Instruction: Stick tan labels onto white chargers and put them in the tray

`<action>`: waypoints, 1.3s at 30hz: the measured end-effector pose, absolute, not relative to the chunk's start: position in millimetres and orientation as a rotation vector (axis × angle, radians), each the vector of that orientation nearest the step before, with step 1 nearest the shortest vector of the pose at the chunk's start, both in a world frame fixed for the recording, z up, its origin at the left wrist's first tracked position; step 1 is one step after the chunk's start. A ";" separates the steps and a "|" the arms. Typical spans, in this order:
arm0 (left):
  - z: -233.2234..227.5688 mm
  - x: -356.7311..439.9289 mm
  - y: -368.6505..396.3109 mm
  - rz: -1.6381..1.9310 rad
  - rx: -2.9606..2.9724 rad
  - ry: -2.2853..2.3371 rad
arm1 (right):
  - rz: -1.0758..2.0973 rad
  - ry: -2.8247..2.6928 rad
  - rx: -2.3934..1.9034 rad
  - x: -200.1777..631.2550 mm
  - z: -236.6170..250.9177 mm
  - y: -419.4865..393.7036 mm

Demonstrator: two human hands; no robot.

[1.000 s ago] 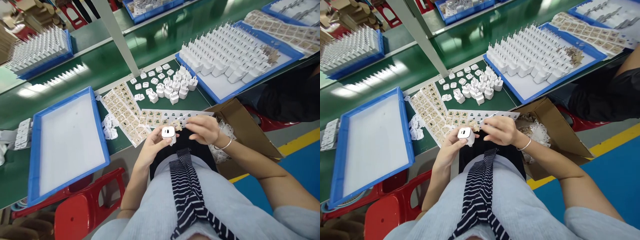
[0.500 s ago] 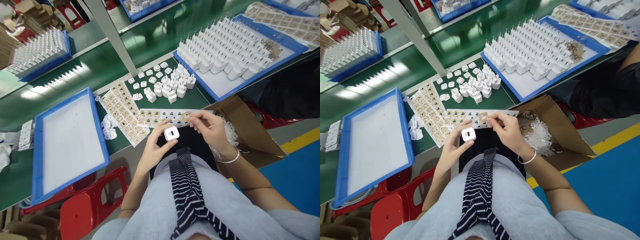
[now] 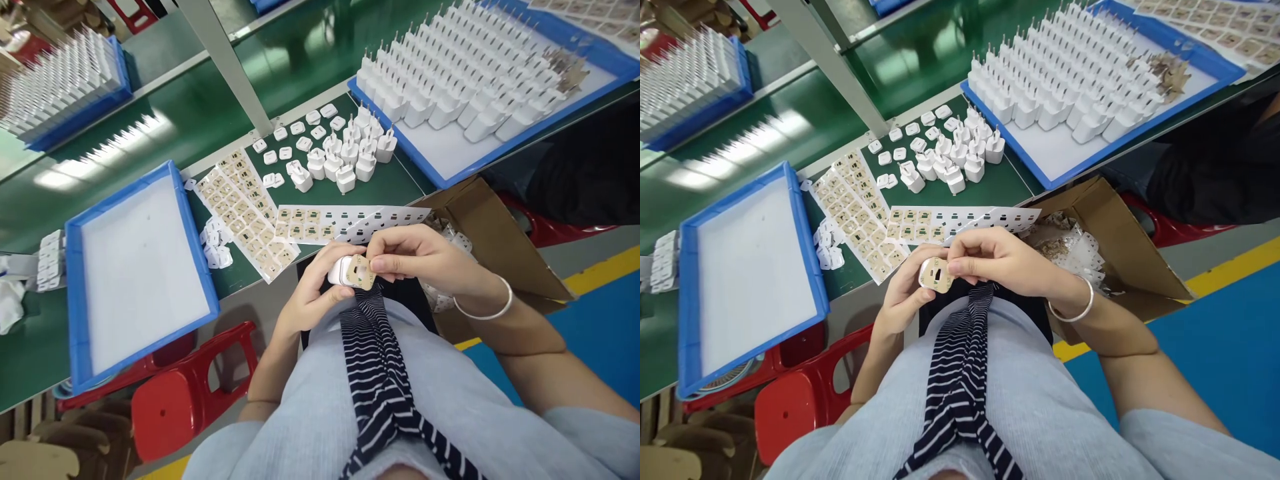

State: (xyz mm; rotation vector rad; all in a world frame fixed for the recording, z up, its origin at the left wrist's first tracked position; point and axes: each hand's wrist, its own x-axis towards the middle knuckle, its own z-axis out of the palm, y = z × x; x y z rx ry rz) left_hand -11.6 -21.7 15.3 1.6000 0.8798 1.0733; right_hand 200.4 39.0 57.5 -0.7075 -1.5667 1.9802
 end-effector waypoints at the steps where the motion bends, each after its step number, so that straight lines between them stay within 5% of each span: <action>1: 16.2 -11.8 -22.9 1.061 1.602 0.899 | 1.982 -1.602 -0.708 200.1 60.9 40.8; 39: 14.8 -14.9 -30.0 1.045 1.517 0.827 | 2.066 -1.761 -0.745 199.8 67.7 45.1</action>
